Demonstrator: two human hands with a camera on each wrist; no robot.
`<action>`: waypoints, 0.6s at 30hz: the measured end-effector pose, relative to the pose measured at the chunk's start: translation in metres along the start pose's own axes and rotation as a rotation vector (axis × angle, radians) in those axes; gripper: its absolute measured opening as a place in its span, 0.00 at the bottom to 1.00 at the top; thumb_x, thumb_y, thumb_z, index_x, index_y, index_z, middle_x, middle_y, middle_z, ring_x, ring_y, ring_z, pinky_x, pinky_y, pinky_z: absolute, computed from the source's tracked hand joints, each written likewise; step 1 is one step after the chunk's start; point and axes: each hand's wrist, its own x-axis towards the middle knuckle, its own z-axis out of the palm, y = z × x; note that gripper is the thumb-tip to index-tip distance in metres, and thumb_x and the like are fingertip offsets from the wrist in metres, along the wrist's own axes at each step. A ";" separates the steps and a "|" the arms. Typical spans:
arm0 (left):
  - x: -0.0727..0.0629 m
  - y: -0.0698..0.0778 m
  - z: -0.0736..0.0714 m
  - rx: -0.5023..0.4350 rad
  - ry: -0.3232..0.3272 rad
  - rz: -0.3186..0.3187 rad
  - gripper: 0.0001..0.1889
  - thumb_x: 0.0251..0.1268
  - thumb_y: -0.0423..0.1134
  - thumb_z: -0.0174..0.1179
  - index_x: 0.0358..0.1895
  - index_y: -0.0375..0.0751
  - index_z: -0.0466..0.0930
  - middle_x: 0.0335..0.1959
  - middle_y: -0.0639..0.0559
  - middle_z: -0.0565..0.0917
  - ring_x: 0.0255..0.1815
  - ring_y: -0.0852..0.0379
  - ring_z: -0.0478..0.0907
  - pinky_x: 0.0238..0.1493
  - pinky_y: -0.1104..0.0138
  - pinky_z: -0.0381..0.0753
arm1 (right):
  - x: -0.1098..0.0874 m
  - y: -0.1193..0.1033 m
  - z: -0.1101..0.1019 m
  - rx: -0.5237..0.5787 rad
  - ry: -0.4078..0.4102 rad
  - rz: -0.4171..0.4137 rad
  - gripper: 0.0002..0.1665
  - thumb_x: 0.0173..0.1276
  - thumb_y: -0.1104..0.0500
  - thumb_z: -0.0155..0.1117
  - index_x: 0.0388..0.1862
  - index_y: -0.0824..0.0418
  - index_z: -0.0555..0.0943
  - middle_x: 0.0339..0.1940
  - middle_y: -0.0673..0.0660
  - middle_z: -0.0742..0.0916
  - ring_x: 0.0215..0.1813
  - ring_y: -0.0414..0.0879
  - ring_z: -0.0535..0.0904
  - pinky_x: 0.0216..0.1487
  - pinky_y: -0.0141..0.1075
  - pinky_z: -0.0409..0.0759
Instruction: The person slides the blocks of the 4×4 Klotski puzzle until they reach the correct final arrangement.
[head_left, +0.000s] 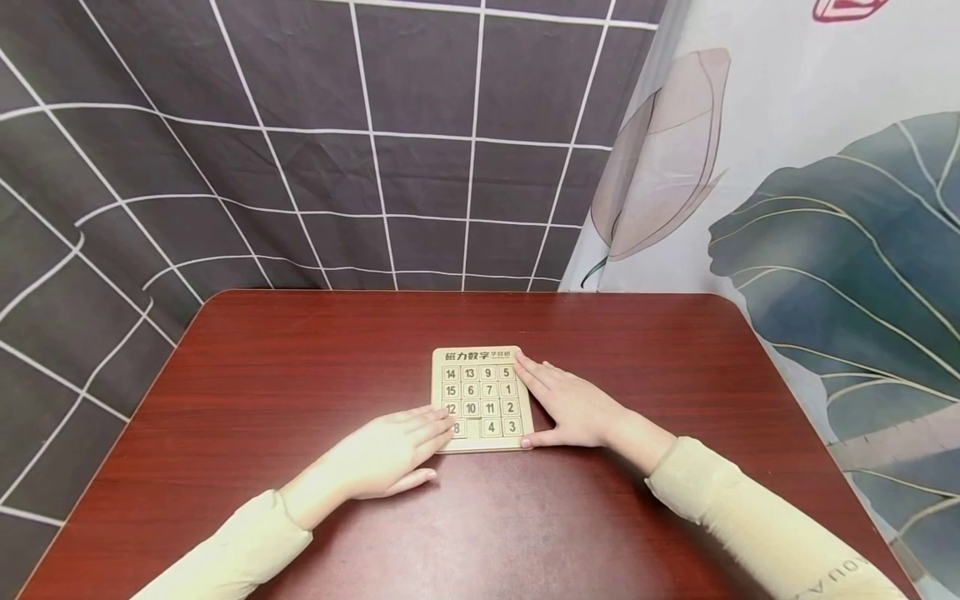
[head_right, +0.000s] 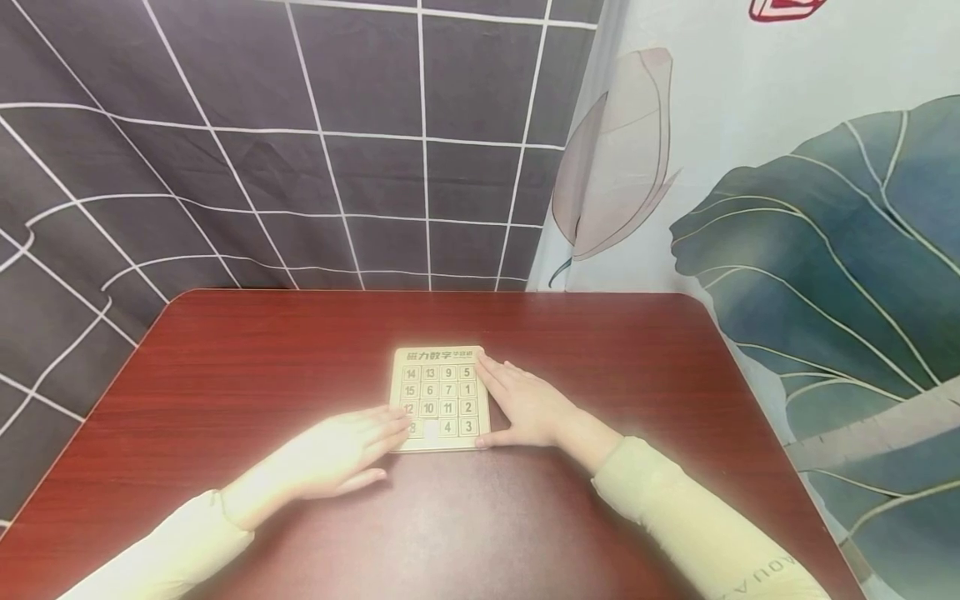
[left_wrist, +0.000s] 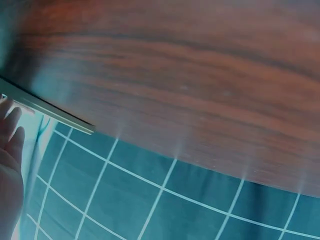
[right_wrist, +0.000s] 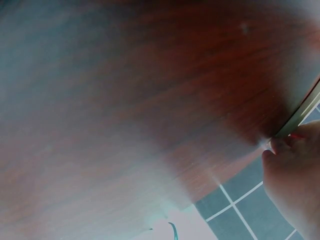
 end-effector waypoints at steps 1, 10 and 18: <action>-0.002 0.000 0.000 0.000 -0.001 -0.004 0.30 0.73 0.56 0.64 0.67 0.37 0.82 0.69 0.43 0.84 0.73 0.49 0.80 0.77 0.59 0.77 | 0.000 0.000 0.000 0.001 0.002 -0.001 0.70 0.66 0.26 0.69 0.88 0.66 0.50 0.91 0.61 0.50 0.89 0.55 0.57 0.88 0.52 0.60; -0.010 -0.004 -0.001 -0.017 0.030 0.000 0.31 0.71 0.55 0.65 0.67 0.36 0.82 0.68 0.43 0.85 0.72 0.50 0.81 0.77 0.57 0.78 | -0.001 -0.001 0.000 0.004 0.007 -0.007 0.69 0.66 0.26 0.68 0.88 0.66 0.51 0.91 0.61 0.51 0.89 0.55 0.57 0.88 0.53 0.60; 0.005 -0.002 -0.005 -0.034 0.037 0.019 0.32 0.71 0.56 0.66 0.69 0.36 0.80 0.69 0.43 0.84 0.72 0.48 0.80 0.77 0.57 0.77 | -0.001 -0.001 -0.001 0.004 0.017 -0.012 0.69 0.65 0.27 0.70 0.87 0.67 0.52 0.91 0.62 0.52 0.88 0.56 0.59 0.88 0.54 0.61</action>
